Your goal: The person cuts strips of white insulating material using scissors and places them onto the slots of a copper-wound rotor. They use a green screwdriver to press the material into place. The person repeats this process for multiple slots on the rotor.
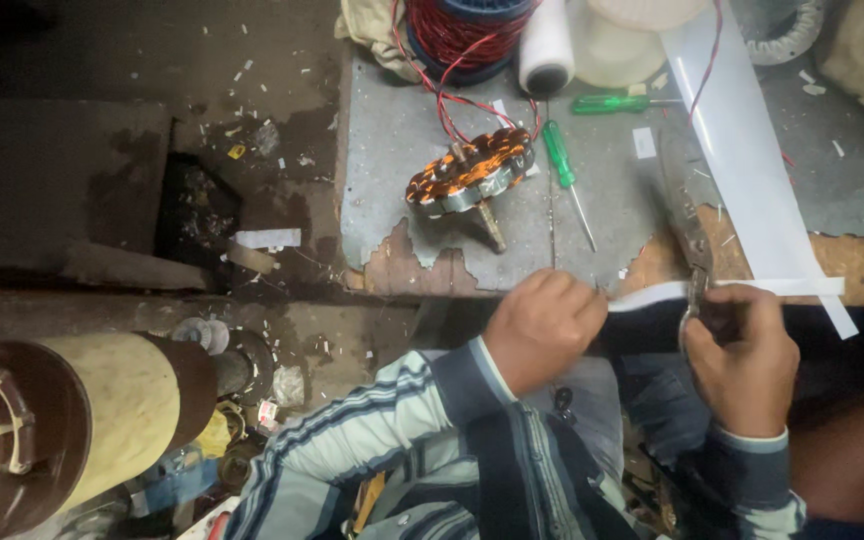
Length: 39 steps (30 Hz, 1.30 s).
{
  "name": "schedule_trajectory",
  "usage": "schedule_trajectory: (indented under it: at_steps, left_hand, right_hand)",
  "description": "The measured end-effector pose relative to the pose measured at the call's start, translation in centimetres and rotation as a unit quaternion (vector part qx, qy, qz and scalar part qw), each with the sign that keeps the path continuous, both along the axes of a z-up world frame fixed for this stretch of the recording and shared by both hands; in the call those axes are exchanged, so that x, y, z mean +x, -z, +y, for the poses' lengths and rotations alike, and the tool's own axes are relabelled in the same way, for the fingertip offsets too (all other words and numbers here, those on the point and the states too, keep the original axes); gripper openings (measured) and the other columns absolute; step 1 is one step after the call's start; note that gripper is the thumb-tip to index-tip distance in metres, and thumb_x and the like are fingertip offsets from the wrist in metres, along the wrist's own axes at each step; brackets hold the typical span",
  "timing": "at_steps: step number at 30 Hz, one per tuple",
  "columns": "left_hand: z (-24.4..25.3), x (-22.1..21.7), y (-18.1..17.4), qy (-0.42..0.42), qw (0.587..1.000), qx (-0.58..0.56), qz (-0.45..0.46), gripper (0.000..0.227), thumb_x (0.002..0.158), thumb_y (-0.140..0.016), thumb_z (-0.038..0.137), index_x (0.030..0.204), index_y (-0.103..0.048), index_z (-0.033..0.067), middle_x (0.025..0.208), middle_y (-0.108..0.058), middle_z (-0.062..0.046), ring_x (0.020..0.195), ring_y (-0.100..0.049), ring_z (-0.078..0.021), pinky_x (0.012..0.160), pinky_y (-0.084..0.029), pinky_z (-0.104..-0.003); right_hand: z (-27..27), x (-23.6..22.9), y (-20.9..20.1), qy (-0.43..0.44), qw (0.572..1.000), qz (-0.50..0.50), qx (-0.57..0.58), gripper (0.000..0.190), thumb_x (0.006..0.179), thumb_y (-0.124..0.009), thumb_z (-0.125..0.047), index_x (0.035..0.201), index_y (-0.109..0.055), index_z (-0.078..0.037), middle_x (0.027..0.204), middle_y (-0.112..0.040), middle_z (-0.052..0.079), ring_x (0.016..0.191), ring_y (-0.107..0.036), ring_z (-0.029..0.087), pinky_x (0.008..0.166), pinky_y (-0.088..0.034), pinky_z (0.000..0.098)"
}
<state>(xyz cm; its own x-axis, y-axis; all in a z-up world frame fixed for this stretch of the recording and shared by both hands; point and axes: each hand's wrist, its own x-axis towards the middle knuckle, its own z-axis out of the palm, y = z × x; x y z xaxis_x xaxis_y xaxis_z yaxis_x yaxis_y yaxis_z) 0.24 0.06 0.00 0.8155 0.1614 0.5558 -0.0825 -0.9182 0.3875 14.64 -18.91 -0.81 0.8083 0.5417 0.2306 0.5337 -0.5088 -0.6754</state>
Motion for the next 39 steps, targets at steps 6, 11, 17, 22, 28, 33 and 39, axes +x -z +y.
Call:
schedule_trajectory:
  at_steps: [6, 11, 17, 22, 28, 33, 39]
  left_hand:
    - [1.7, 0.0, 0.8, -0.072, 0.967, -0.241, -0.049, 0.019, 0.098, -0.066, 0.008, 0.116, -0.074, 0.0064, 0.108, -0.075, -0.012, 0.096, -0.074, -0.0276, 0.085, -0.059, -0.036]
    - [2.4, 0.3, 3.1, -0.075, 0.805, -0.584, -0.072, 0.031, 0.098, -0.067, 0.006, 0.128, -0.068, 0.0008, 0.1, -0.078, -0.008, 0.089, -0.075, -0.0124, 0.08, -0.062, -0.027]
    - [2.2, 0.2, 5.9, -0.016, 0.706, -0.699, -0.114, 0.027, 0.101, -0.067, 0.003, 0.127, -0.069, -0.006, 0.106, -0.075, -0.01, 0.092, -0.071, -0.0128, 0.084, -0.061, -0.028]
    - [1.8, 0.8, 6.0, -0.009, 0.679, -0.724, -0.123, 0.029, 0.1, -0.067, 0.002, 0.127, -0.066, -0.0067, 0.107, -0.075, -0.011, 0.091, -0.072, -0.0126, 0.083, -0.061, -0.028]
    - [1.4, 0.6, 6.0, -0.028, 0.68, -0.72, -0.131, 0.027, 0.1, -0.069, 0.003, 0.124, -0.069, -0.0093, 0.106, -0.075, -0.011, 0.093, -0.072, -0.013, 0.085, -0.061, -0.028]
    - [1.5, 0.6, 5.5, -0.024, 0.669, -0.732, -0.126, 0.027, 0.099, -0.068, 0.004, 0.122, -0.069, -0.0086, 0.104, -0.075, -0.011, 0.091, -0.073, -0.0136, 0.085, -0.062, -0.029]
    - [1.7, 0.4, 5.0, -0.026, 0.681, -0.723, -0.114, 0.026, 0.1, -0.068, 0.004, 0.122, -0.069, -0.0088, 0.104, -0.075, -0.011, 0.091, -0.073, -0.0133, 0.084, -0.062, -0.028]
  right_hand:
    - [-2.1, -1.5, 2.2, -0.182, 0.882, 0.255, 0.351, 0.03, 0.079, -0.085, -0.015, 0.098, -0.063, -0.01, 0.092, -0.071, 0.006, 0.085, -0.073, 0.015, 0.074, -0.062, 0.0303]
    - [-2.8, -3.4, 10.2, -0.307, 0.875, 0.332, 0.171, 0.033, 0.077, -0.09, -0.019, 0.082, -0.059, -0.009, 0.079, -0.072, 0.005, 0.071, -0.07, 0.012, 0.061, -0.056, 0.0271]
    - [-3.4, -5.2, 15.4, -0.252, 0.826, 0.497, 0.081, 0.052, 0.067, -0.091, -0.045, 0.09, -0.064, -0.007, 0.078, -0.064, -0.003, 0.07, -0.06, 0.007, 0.062, -0.049, 0.0228]
    - [-2.1, -5.2, 14.5, -0.264, 0.854, 0.443, 0.07, 0.045, 0.071, -0.092, -0.039, 0.087, -0.065, -0.006, 0.078, -0.063, -0.003, 0.07, -0.058, 0.007, 0.062, -0.046, 0.0231]
    - [-1.8, -6.4, 12.7, -0.229, 0.88, 0.415, 0.034, 0.038, 0.073, -0.091, -0.032, 0.083, -0.065, -0.006, 0.074, -0.064, -0.003, 0.067, -0.058, 0.005, 0.06, -0.047, 0.0227]
    - [-1.9, -6.5, 11.9, -0.242, 0.882, 0.402, 0.048, 0.03, 0.075, -0.087, -0.025, 0.083, -0.065, -0.006, 0.076, -0.064, -0.003, 0.068, -0.057, 0.005, 0.061, -0.046, 0.0219]
    - [-1.7, -7.0, 11.6, -0.217, 0.868, 0.443, 0.061, 0.024, 0.081, -0.085, -0.014, 0.078, -0.063, -0.004, 0.072, -0.066, 0.0, 0.063, -0.058, 0.008, 0.057, -0.045, 0.0235]
